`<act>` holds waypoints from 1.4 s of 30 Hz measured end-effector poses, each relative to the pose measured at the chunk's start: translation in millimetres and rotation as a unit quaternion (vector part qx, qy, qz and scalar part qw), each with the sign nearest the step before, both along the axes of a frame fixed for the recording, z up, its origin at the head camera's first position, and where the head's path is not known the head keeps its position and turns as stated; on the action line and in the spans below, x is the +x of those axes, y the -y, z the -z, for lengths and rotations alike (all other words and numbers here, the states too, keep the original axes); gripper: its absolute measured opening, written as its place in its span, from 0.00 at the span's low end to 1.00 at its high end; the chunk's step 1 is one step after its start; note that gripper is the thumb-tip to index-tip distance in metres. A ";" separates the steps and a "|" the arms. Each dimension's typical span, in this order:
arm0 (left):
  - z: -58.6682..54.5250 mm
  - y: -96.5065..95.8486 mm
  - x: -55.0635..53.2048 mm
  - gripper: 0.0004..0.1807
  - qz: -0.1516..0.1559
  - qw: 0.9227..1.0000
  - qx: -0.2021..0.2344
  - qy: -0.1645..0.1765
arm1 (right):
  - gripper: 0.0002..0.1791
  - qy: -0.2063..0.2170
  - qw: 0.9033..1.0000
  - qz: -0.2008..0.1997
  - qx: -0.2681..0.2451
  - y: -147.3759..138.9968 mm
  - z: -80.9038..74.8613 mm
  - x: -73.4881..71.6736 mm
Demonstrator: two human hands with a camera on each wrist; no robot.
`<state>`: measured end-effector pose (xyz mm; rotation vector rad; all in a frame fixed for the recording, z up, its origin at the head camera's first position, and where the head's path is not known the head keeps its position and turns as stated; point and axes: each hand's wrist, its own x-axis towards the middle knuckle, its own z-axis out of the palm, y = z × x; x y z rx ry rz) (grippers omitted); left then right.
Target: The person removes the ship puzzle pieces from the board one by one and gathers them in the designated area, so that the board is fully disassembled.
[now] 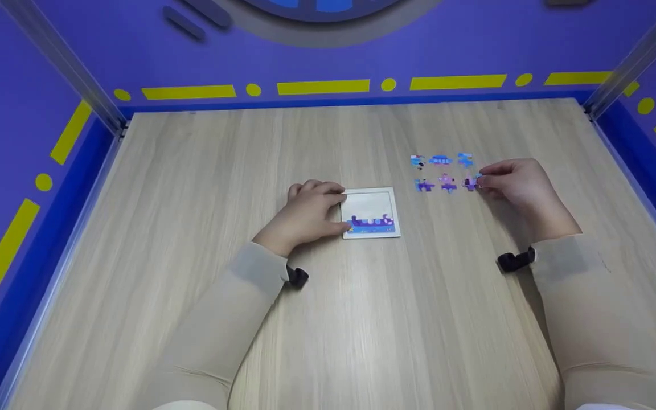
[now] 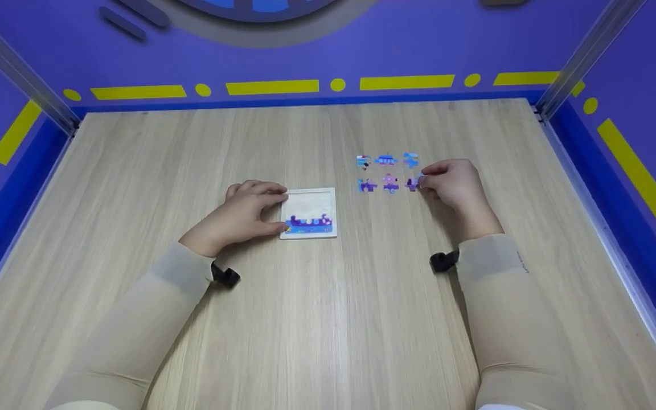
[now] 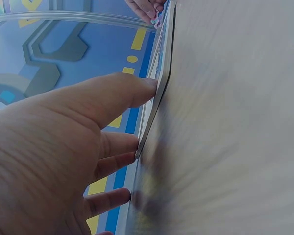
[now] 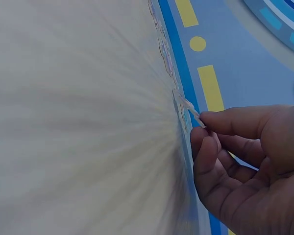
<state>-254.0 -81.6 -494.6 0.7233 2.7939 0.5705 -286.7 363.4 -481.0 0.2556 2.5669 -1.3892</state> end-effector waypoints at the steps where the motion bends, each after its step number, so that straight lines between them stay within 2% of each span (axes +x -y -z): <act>1: 0.0 0.0 0.1 0.40 0.000 1.000 0.001 0.000 | 0.26 -0.002 1.000 -0.001 0.001 0.0 0.2 0.0; 9: 0.0 0.1 0.4 0.40 -0.001 1.000 0.002 -0.001 | 0.25 -0.020 0.999 -0.001 0.024 1.1 1.2 -0.1; 22: -0.8 -0.9 0.7 0.40 -0.001 1.000 -0.001 -0.001 | 0.25 -0.035 0.999 0.002 0.033 0.7 2.0 0.2; 33: 1.0 -0.5 0.1 0.40 -0.002 1.000 -0.005 -0.003 | 0.24 -0.045 0.996 0.004 0.078 3.6 -1.9 2.0; 42: 1.3 -0.8 0.7 0.40 0.003 1.000 -0.008 -0.006 | 0.25 -0.088 0.995 0.008 0.051 28.5 -12.8 7.7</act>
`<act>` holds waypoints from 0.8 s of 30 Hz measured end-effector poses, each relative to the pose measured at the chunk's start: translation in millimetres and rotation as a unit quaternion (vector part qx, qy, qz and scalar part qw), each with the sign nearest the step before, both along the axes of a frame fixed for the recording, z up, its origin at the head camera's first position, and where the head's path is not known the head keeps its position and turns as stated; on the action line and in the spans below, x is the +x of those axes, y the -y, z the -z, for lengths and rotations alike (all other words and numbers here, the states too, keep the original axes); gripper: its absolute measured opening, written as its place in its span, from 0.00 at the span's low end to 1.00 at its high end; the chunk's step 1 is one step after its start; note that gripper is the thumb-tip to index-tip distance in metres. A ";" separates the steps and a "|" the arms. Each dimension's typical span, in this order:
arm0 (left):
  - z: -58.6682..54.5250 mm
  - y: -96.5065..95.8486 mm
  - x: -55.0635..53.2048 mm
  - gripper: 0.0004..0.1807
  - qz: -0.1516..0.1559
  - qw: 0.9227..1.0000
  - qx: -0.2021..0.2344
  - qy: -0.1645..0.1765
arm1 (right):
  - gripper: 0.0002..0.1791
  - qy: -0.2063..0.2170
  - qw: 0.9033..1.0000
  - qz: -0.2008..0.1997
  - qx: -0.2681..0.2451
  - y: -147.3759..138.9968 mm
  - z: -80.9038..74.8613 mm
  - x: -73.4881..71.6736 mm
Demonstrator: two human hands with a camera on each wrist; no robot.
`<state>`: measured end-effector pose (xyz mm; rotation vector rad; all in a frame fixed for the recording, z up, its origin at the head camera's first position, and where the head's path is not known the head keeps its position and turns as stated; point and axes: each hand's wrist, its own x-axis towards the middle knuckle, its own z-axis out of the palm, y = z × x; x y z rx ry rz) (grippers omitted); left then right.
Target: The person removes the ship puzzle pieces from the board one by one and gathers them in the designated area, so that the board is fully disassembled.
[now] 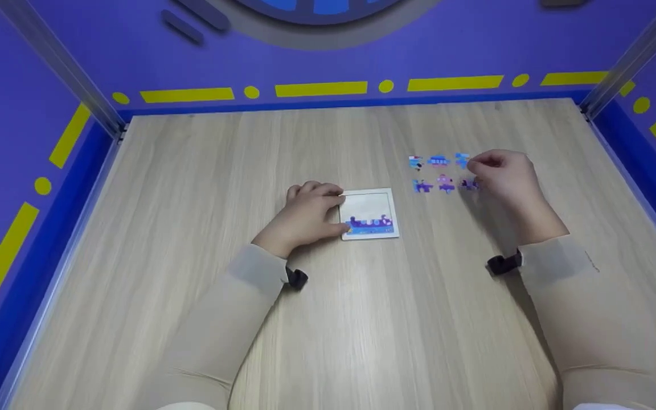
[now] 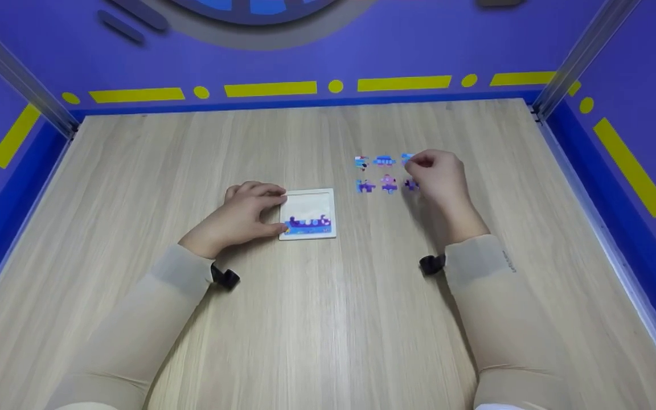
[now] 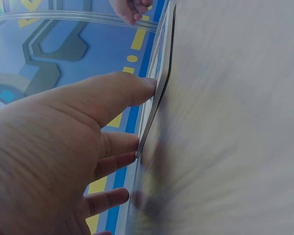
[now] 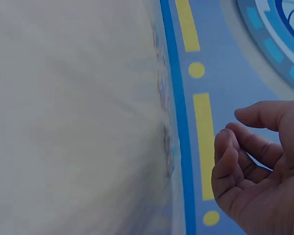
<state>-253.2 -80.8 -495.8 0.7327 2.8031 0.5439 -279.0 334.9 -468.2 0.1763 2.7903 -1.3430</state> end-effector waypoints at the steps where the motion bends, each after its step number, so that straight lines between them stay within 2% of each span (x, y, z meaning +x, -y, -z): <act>1: -0.1 0.3 0.3 0.40 -0.001 1.000 0.000 0.000 | 0.25 -0.007 1.000 -0.004 0.002 5.8 -2.3 0.8; 14: -0.9 0.9 -0.8 0.43 0.008 1.000 -0.003 0.002 | 0.19 -0.031 0.994 -0.101 -0.030 84.6 -29.8 17.1; 24: -3.0 0.8 1.7 0.49 0.006 1.000 -0.013 0.002 | 0.17 -0.018 0.988 -0.147 -0.035 130.0 -36.0 25.1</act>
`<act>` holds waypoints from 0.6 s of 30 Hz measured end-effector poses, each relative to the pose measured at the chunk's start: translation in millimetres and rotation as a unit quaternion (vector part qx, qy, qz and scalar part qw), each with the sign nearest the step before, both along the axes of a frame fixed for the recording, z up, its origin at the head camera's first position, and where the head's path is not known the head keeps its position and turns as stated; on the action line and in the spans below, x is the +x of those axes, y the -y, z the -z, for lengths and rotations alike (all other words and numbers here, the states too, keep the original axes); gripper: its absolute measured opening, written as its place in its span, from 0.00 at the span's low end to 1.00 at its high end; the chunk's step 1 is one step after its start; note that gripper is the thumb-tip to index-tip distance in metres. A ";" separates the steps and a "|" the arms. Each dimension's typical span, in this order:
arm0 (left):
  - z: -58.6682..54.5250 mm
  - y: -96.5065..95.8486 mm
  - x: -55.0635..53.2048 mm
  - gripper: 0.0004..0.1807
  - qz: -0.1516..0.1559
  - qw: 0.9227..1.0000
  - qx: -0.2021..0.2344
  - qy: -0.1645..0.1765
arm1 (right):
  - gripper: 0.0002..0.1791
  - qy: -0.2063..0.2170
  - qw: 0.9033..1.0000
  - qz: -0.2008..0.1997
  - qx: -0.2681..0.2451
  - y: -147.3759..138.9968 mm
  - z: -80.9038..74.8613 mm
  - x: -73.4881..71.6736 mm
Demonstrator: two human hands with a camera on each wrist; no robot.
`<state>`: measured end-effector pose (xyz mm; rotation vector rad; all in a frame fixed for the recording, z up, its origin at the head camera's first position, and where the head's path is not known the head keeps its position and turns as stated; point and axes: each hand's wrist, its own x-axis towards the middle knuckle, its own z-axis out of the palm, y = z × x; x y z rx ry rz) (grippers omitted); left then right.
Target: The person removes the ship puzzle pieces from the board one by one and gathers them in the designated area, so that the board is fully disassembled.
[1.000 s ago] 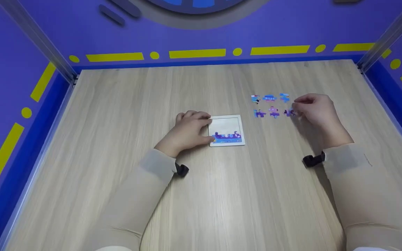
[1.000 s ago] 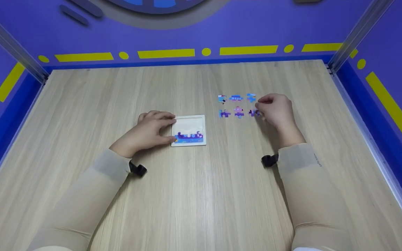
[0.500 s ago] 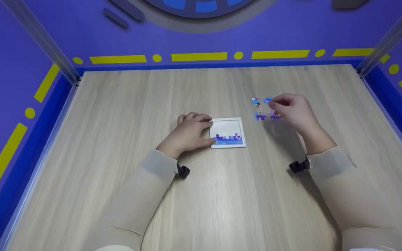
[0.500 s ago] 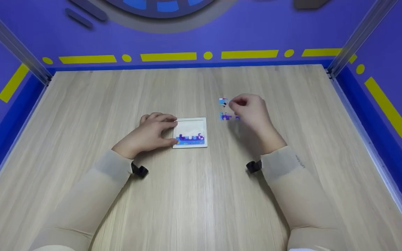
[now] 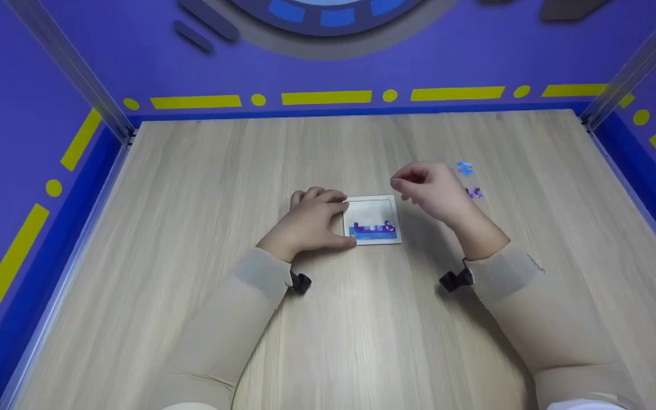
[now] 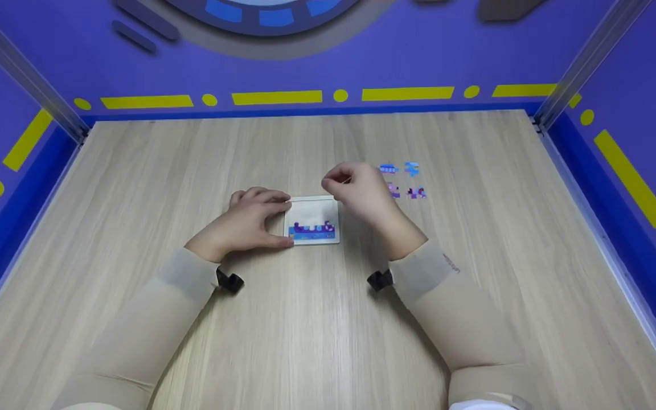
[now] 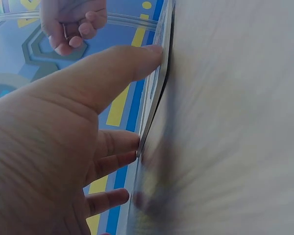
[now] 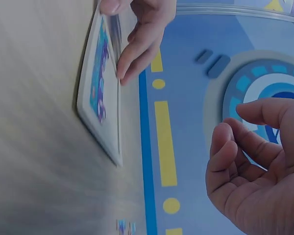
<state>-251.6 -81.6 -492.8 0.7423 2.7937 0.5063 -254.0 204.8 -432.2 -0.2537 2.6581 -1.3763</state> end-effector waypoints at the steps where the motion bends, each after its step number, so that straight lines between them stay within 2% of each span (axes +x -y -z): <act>1: 0.0 -0.2 0.3 0.50 -0.001 1.000 0.001 0.000 | 0.17 0.001 1.000 -0.003 -0.002 1.8 0.4 0.1; 10: 1.0 -0.6 0.3 0.49 -0.001 1.000 -0.002 -0.004 | 0.18 0.042 0.999 -0.024 -0.008 12.4 11.0 4.1; 18: 2.0 0.1 -0.2 0.49 0.002 1.000 0.007 -0.006 | 0.18 0.046 0.997 -0.057 0.008 26.1 27.2 8.2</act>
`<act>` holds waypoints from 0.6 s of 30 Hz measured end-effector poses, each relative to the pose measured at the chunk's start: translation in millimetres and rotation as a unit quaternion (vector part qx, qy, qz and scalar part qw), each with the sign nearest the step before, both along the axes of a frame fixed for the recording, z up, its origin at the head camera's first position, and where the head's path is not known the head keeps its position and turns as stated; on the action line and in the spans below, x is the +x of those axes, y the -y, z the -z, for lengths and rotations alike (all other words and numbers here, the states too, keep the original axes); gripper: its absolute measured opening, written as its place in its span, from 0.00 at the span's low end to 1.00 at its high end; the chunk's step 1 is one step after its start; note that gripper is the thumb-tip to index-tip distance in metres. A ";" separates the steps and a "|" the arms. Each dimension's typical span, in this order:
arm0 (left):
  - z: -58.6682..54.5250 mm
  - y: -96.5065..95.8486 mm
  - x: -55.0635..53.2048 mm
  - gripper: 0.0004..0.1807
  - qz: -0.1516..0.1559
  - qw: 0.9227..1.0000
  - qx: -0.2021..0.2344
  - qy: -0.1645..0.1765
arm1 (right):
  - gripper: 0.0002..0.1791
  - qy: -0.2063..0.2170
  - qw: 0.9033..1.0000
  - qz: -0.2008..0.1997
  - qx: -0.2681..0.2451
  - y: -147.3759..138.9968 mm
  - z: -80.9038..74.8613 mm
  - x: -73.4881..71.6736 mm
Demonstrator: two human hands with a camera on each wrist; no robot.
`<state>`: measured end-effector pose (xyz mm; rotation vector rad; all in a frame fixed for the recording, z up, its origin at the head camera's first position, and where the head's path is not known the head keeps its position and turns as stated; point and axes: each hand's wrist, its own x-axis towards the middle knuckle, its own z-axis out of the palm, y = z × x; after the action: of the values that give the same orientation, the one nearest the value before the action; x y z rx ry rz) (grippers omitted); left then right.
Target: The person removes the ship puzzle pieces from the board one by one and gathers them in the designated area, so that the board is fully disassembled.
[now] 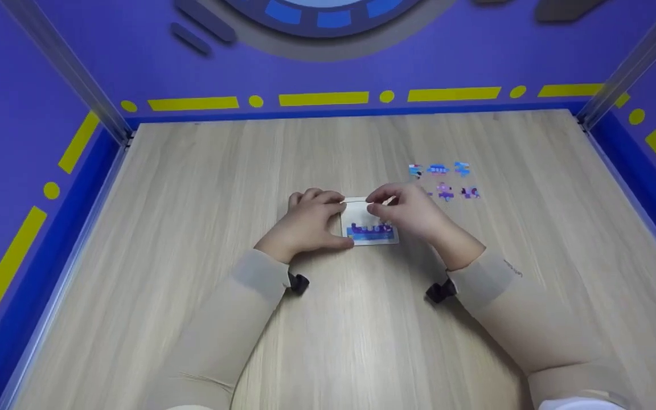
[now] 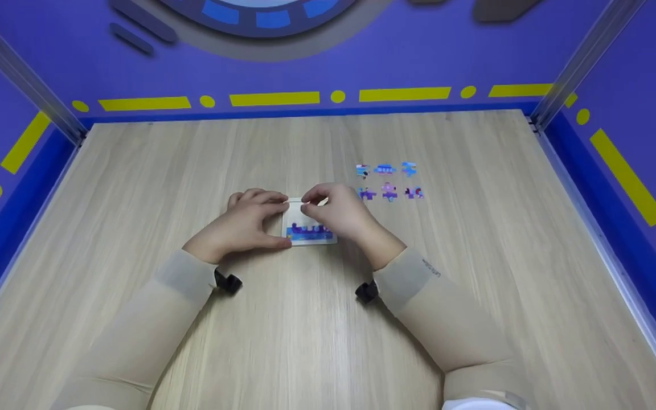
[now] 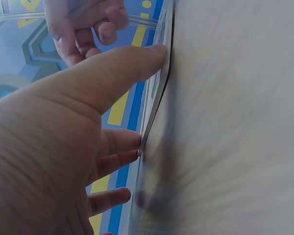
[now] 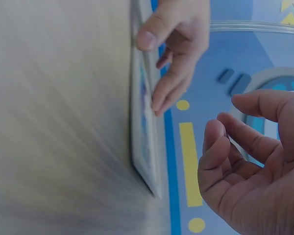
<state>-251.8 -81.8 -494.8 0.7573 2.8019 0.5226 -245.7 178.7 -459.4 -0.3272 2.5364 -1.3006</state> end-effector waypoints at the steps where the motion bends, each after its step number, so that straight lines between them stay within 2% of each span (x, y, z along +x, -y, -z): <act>1: 0.0 0.2 0.1 0.49 0.000 1.000 0.000 -0.001 | 0.18 0.002 1.000 -0.004 0.003 1.6 2.3 0.3; 10: -0.3 0.6 0.0 0.50 0.003 1.000 -0.007 0.002 | 0.19 0.003 0.999 -0.038 0.010 7.8 17.0 3.6; 18: -0.5 1.0 0.2 0.50 0.005 1.000 -0.010 -0.002 | 0.19 -0.026 0.997 -0.063 0.039 8.6 25.3 3.9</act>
<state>-251.6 -82.7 -494.2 0.7695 2.7998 0.4905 -241.8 170.1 -484.7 -0.5016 2.5557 -1.1577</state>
